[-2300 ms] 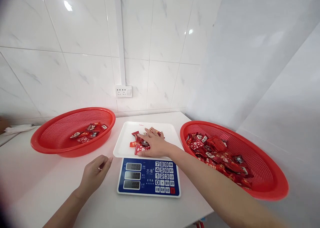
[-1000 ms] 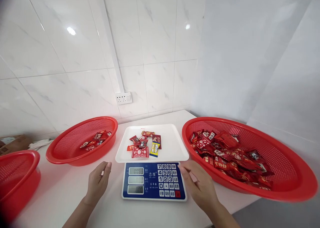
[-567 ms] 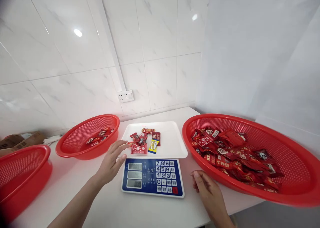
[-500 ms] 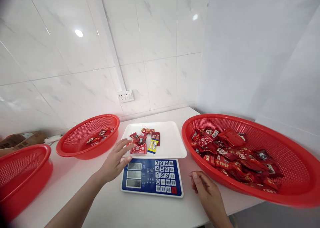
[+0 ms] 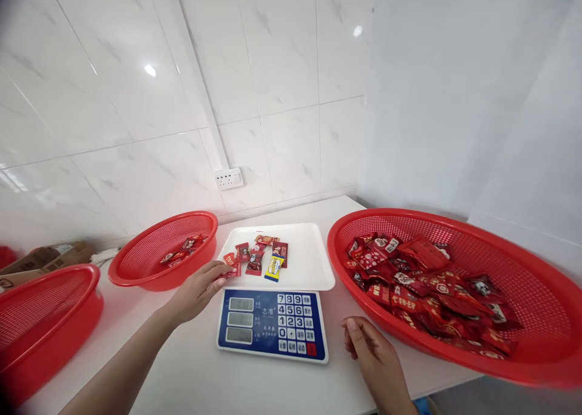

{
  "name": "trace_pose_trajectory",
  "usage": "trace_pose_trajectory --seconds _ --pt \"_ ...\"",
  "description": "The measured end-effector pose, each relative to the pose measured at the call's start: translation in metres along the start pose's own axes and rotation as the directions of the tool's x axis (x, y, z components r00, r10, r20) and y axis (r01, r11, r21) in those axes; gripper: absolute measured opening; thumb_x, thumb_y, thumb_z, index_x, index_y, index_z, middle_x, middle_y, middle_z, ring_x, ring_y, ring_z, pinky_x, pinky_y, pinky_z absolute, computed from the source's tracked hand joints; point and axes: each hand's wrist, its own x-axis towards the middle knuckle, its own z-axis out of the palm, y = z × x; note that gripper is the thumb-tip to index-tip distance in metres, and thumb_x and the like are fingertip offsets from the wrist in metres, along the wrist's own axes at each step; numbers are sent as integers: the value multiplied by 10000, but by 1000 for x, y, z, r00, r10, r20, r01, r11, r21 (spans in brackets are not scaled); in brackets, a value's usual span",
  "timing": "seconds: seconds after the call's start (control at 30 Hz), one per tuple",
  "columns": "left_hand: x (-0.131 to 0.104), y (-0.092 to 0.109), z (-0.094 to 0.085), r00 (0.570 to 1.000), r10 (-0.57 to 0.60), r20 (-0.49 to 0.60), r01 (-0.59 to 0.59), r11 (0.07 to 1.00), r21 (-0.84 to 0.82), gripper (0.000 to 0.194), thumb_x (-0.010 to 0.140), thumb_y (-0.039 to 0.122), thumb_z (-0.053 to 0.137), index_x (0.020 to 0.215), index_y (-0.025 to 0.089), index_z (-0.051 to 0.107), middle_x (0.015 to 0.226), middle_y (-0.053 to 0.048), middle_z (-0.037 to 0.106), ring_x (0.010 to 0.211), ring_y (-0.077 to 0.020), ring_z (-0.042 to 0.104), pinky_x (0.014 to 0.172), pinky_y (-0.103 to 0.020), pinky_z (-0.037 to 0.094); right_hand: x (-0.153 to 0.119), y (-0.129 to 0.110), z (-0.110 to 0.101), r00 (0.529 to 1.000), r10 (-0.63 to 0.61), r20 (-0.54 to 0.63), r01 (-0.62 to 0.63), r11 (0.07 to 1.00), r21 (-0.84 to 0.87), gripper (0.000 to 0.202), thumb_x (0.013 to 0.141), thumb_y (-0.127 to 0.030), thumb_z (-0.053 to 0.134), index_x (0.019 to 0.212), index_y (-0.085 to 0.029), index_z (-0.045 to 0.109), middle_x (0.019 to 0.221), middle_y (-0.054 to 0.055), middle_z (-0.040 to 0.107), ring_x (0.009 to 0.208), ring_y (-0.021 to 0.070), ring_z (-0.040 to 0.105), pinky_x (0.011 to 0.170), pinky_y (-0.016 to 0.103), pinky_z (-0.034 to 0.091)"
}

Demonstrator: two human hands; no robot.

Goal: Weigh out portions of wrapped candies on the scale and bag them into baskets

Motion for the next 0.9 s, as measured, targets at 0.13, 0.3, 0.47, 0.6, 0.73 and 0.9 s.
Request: trace_pose_trajectory --seconds 0.13,0.3,0.47,0.6,0.73,0.9 --pt "1 -6 -1 999 -22 -25 22 999 28 338 902 421 382 1133 258 567 1188 -59 578 1069 -178 565 858 -295 486 0 3 -1 999 13 32 -13 1000 1 415 742 -623 529 721 -211 576 536 -7 522 510 164 504 485 275 438" --pt "16 -9 7 1000 -19 3 19 998 57 395 875 467 419 1177 242 538 1287 -60 540 1295 -251 379 1011 -409 397 1 7 -2 999 2 38 -2 1000 1 407 747 -618 523 724 -213 565 538 -7 518 509 162 499 481 275 436" --pt "25 -11 9 999 -29 43 27 999 36 358 867 458 431 1117 252 582 1226 -69 567 1193 -246 481 962 -399 437 1 6 -2 999 16 43 -16 1000 -21 395 744 -610 524 724 -217 560 547 -4 524 515 166 507 483 277 437" --pt "21 -13 4 993 -108 52 108 994 3 324 859 468 430 1020 251 608 1182 -72 559 1056 -216 557 875 -347 479 2 3 -2 998 37 45 -36 999 -25 415 720 -632 533 713 -217 552 553 -4 535 523 164 516 493 273 441" --pt "20 -14 2 988 -131 77 133 991 -12 337 856 484 429 1070 261 564 1194 -59 541 1067 -210 540 881 -341 467 3 4 -1 998 59 37 -58 998 -32 449 689 -662 537 697 -213 544 533 -5 532 508 158 505 480 266 434" --pt "37 1 10 995 -96 26 94 994 51 378 841 502 448 1104 237 508 1219 -74 526 1116 -238 507 918 -378 432 4 9 -1 997 64 40 -63 998 -27 442 695 -650 544 720 -208 559 553 0 543 527 159 510 485 260 437"
